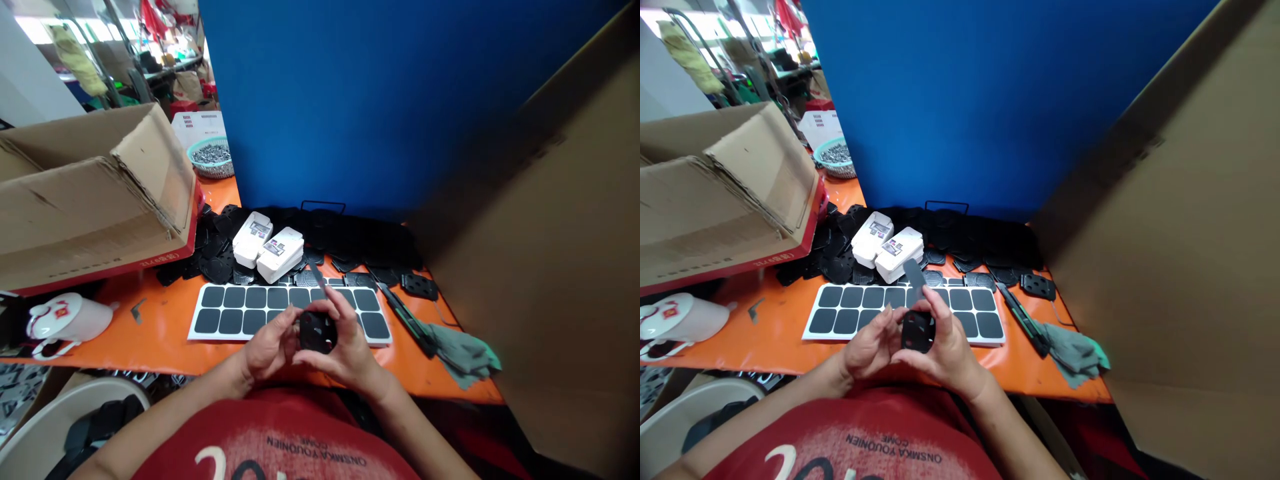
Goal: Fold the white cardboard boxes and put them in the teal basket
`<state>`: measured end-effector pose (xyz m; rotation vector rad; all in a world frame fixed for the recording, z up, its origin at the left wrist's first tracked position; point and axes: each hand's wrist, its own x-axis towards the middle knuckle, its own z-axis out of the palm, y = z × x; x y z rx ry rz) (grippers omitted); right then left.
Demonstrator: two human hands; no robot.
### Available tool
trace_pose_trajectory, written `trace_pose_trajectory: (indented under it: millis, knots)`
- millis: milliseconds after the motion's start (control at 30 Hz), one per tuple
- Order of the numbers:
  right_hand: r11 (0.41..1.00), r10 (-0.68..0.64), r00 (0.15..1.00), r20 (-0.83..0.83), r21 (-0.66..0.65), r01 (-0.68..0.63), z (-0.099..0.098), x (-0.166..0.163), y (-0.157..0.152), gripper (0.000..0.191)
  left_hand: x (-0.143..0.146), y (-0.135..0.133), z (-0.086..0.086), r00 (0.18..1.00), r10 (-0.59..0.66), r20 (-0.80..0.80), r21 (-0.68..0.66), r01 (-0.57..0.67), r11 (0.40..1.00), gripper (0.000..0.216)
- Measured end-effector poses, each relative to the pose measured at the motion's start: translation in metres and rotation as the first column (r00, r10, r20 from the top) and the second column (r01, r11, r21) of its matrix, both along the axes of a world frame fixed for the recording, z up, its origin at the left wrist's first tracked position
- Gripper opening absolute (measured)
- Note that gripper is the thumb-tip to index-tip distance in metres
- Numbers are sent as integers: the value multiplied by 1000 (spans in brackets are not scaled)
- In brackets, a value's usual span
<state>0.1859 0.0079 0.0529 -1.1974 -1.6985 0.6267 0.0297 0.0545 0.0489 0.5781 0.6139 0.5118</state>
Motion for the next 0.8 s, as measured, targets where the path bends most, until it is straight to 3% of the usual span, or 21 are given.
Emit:
trace_pose_trajectory:
  millis: [100,200,300,433,500,567,633,667,733,800]
  knots:
    - [995,15,986,-169,-95,-32,-12,1,-2,93,-2,1,0,999,1,-34,-19,-2,1000,41]
    - [954,-149,946,-289,-294,61,-28,3,-1,65,-2,-1,-5,998,-10,-62,-63,7,998,44]
    - [900,-276,936,-216,-401,173,-37,2,1,54,-2,-3,-8,989,-106,-102,-90,97,991,44]
    - [919,-258,964,-57,-322,227,-33,4,3,57,-10,-3,-10,930,-259,-259,74,287,955,43]
    - [958,-180,982,50,-216,186,-26,10,4,61,-18,1,-7,894,-269,-358,257,371,892,43]
    - [992,-42,988,149,-113,59,-17,17,4,62,-26,7,1,847,-230,-480,477,472,741,45]
    - [996,88,974,210,-47,-79,-9,20,5,61,-30,12,11,809,-232,-540,565,553,613,43]
    - [991,136,964,228,-28,-133,-6,20,6,61,-29,13,16,798,-294,-526,541,581,608,40]
    - [981,188,948,256,2,-195,-1,17,9,61,-23,12,21,792,-441,-421,408,600,688,30]
    - [984,149,929,339,41,-173,-2,12,14,62,-14,9,20,800,-472,-371,282,581,764,23]
